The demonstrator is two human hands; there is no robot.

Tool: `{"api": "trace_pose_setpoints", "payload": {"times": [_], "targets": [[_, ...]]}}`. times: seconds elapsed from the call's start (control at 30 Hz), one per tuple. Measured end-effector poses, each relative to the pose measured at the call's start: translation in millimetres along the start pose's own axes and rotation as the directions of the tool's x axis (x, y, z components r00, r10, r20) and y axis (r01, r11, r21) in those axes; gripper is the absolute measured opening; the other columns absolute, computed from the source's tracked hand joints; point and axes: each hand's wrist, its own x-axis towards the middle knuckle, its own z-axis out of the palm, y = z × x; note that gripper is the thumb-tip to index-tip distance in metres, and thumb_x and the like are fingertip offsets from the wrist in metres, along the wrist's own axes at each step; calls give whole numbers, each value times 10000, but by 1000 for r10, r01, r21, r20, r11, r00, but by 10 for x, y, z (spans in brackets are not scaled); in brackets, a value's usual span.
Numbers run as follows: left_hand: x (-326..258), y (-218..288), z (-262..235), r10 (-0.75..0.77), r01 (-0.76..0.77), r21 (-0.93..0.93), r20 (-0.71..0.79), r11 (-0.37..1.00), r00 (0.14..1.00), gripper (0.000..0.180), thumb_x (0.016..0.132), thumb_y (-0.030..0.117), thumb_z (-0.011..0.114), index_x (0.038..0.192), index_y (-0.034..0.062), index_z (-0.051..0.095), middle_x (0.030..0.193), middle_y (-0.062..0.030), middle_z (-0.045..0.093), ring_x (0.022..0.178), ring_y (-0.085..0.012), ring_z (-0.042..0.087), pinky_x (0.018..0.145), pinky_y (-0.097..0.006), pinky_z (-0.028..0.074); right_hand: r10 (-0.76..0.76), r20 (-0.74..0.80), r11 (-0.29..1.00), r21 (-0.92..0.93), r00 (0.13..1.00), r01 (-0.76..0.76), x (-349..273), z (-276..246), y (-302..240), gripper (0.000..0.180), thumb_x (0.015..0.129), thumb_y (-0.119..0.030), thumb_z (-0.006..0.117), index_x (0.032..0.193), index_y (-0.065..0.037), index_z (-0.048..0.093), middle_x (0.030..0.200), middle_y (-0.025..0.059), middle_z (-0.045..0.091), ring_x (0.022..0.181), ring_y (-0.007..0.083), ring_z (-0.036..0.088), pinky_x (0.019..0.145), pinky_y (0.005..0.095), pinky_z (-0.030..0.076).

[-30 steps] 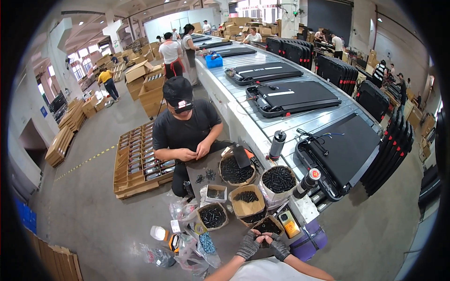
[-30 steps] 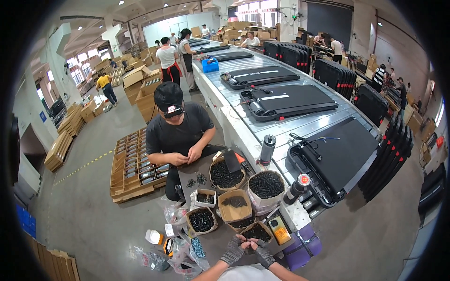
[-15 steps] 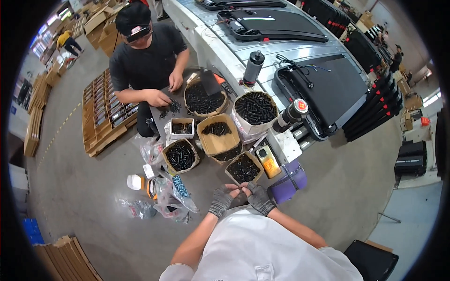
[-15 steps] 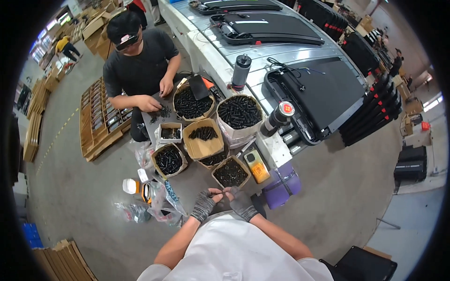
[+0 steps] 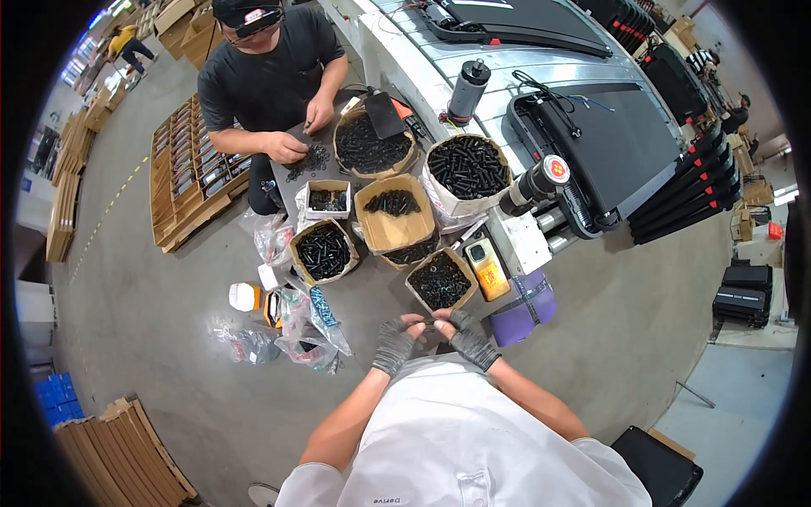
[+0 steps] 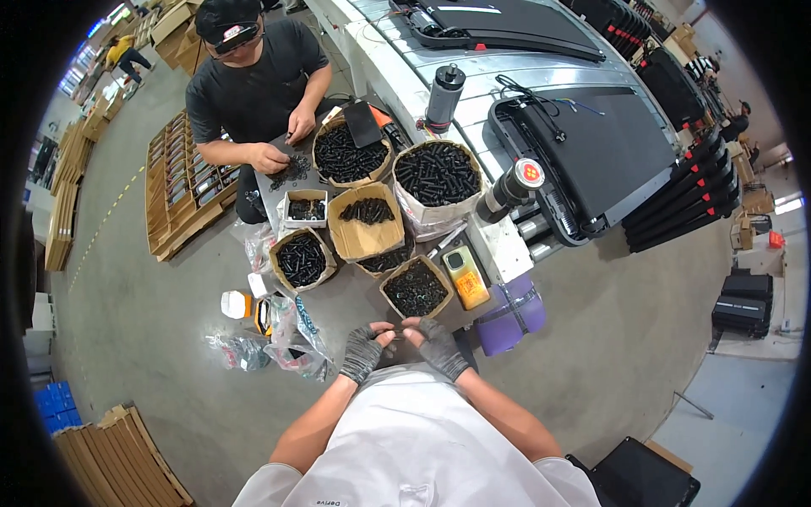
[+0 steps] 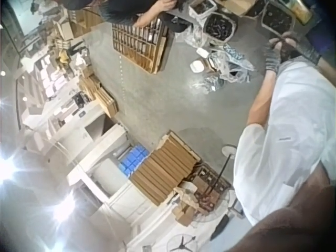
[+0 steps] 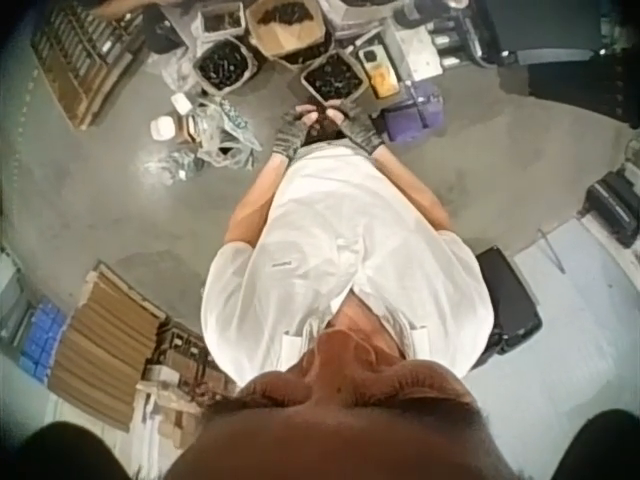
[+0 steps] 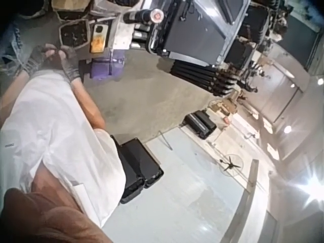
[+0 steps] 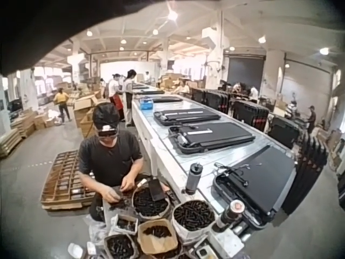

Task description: Sorting and organizing small black screws or bolts from various containers on a workbench.

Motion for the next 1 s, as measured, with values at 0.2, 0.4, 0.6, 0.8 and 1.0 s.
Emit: {"api": "trace_pose_setpoints", "payload": {"times": [0.2, 0.4, 0.6, 0.8, 1.0], "targets": [[-71, -95, -362, -78, 74, -26, -192, 997, 978, 192, 859, 86, 635, 1020, -19, 637, 806, -78, 651, 642, -129, 596, 567, -245, 501, -228, -10, 866, -459, 974, 198, 593, -479, 537, 331, 784, -52, 589, 1114, -48, 599, 1033, 163, 600, 958, 340, 582, 837, 394, 472], [-78, -104, -467, -82, 54, -104, -290, 993, 953, 185, 846, 98, 658, 996, -11, 645, 778, -66, 650, 611, -128, 589, 557, -252, 491, -65, 245, 701, -679, 967, 219, 890, -170, 551, 469, 734, -127, 675, 1186, -68, 564, 1121, 180, 563, 991, 350, 573, 874, 410, 468], [53, -54, -457, -86, 61, -120, -220, 991, 972, 214, 838, 104, 668, 1018, -8, 634, 787, -72, 643, 617, -129, 587, 553, -259, 487, 33, 357, 511, -809, 934, 291, 1009, 92, 505, 537, 679, -135, 695, 1201, -178, 577, 1230, 211, 468, 1103, 381, 508, 898, 454, 471], [130, -4, -456, -52, 24, -145, -198, 989, 979, 203, 846, 105, 658, 1012, -6, 629, 798, -63, 634, 629, -120, 577, 563, -254, 483, -26, 295, 662, -711, 955, 237, 1159, -52, 766, 246, 718, -83, 649, 963, -104, 649, 1043, 169, 613, 954, 339, 611, 836, 393, 488], [171, -62, -478, -73, 34, -192, -204, 981, 976, 198, 853, 109, 652, 1015, -3, 629, 808, -60, 638, 636, -120, 582, 565, -254, 483, -34, 89, 955, -290, 995, 58, 1120, -214, 859, 162, 757, -1, 598, 900, -63, 642, 894, 98, 657, 847, 217, 635, 766, 297, 494]]}}
